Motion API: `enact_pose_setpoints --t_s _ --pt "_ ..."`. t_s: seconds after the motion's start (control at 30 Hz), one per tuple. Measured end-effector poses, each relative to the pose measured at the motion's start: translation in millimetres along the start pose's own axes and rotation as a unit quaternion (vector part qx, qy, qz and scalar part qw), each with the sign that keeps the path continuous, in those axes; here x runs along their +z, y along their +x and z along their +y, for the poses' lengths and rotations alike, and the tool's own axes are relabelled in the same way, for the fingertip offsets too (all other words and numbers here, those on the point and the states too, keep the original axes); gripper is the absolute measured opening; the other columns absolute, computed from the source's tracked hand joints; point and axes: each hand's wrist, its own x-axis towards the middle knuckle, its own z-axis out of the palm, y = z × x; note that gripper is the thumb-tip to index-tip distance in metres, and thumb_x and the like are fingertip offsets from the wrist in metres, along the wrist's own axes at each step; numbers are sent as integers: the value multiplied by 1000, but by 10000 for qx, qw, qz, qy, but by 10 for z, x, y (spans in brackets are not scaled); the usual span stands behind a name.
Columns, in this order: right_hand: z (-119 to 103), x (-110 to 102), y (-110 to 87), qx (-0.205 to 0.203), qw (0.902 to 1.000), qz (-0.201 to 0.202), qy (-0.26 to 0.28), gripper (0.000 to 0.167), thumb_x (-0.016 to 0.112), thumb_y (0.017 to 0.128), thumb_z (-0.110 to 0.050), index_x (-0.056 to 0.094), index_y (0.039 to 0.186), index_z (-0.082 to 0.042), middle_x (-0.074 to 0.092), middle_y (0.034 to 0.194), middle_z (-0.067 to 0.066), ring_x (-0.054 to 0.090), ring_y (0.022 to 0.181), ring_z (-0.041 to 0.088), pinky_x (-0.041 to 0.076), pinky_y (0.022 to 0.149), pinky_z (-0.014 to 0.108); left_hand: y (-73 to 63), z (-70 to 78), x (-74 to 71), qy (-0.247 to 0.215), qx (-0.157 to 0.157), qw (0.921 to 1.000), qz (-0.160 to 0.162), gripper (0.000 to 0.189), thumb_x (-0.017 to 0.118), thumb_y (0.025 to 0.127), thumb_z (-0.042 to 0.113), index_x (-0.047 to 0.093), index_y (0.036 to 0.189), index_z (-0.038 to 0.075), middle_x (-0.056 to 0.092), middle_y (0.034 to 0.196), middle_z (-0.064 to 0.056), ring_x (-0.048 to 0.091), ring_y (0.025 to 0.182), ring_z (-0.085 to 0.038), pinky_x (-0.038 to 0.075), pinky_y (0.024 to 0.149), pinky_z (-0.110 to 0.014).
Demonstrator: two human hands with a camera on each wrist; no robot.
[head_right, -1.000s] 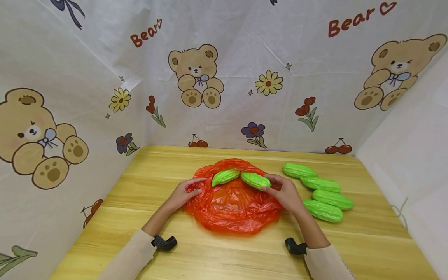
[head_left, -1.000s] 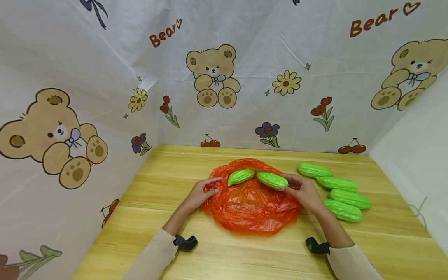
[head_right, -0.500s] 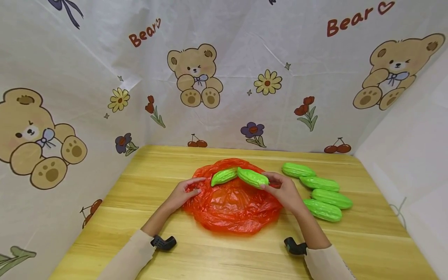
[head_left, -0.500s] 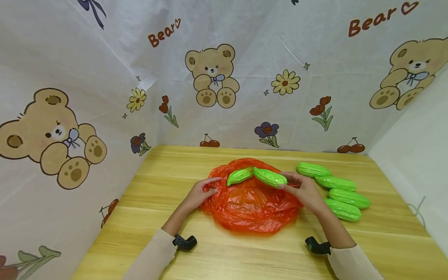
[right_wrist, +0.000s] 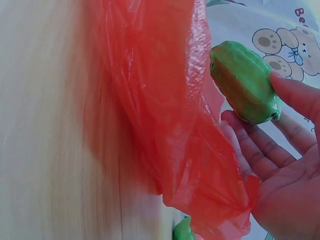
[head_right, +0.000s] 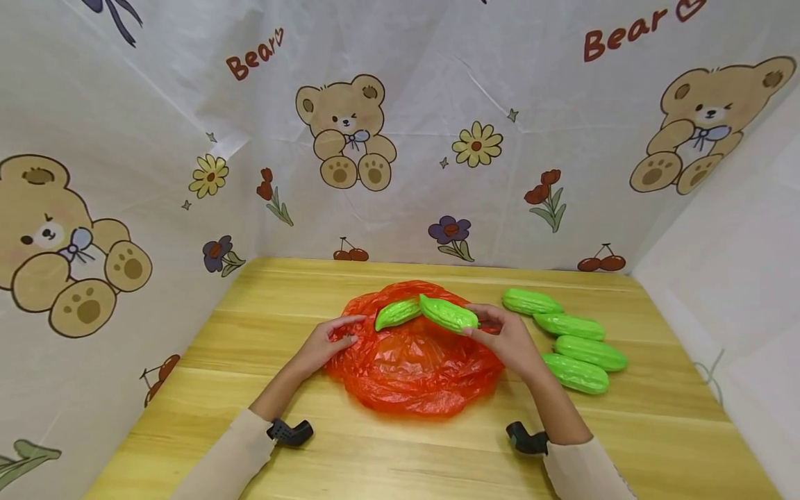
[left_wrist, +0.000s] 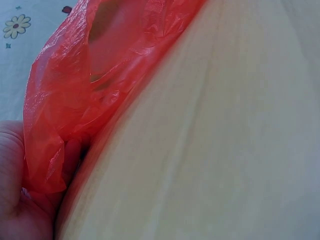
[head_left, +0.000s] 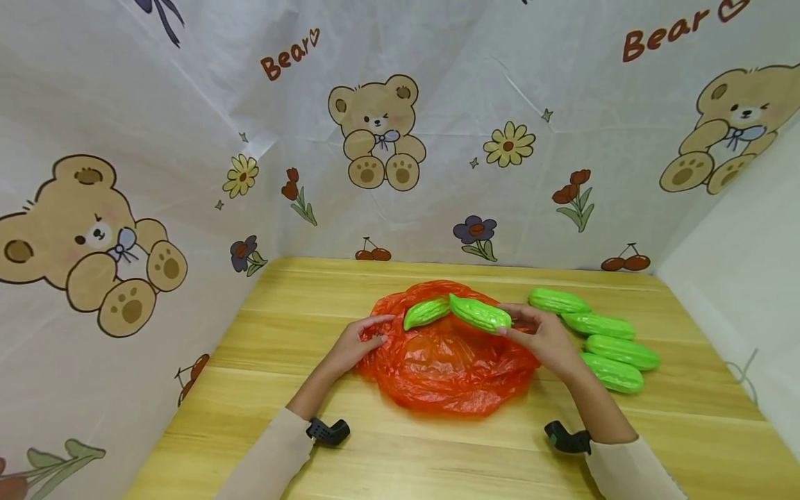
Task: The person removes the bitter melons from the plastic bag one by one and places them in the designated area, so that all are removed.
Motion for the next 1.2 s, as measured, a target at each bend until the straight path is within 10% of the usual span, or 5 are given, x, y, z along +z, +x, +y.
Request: enact_pose_setpoints --t_s 1.2 --pt "-81 26 -12 -14 9996 -223 -161 49 77 92 -28 65 138 -15 62 133 14 63 112 33 56 84 27 11 -11 17 130 -104 9998 104 42 64 100 10 62 141 15 51 150 -9 49 134 -29 54 87 -27"
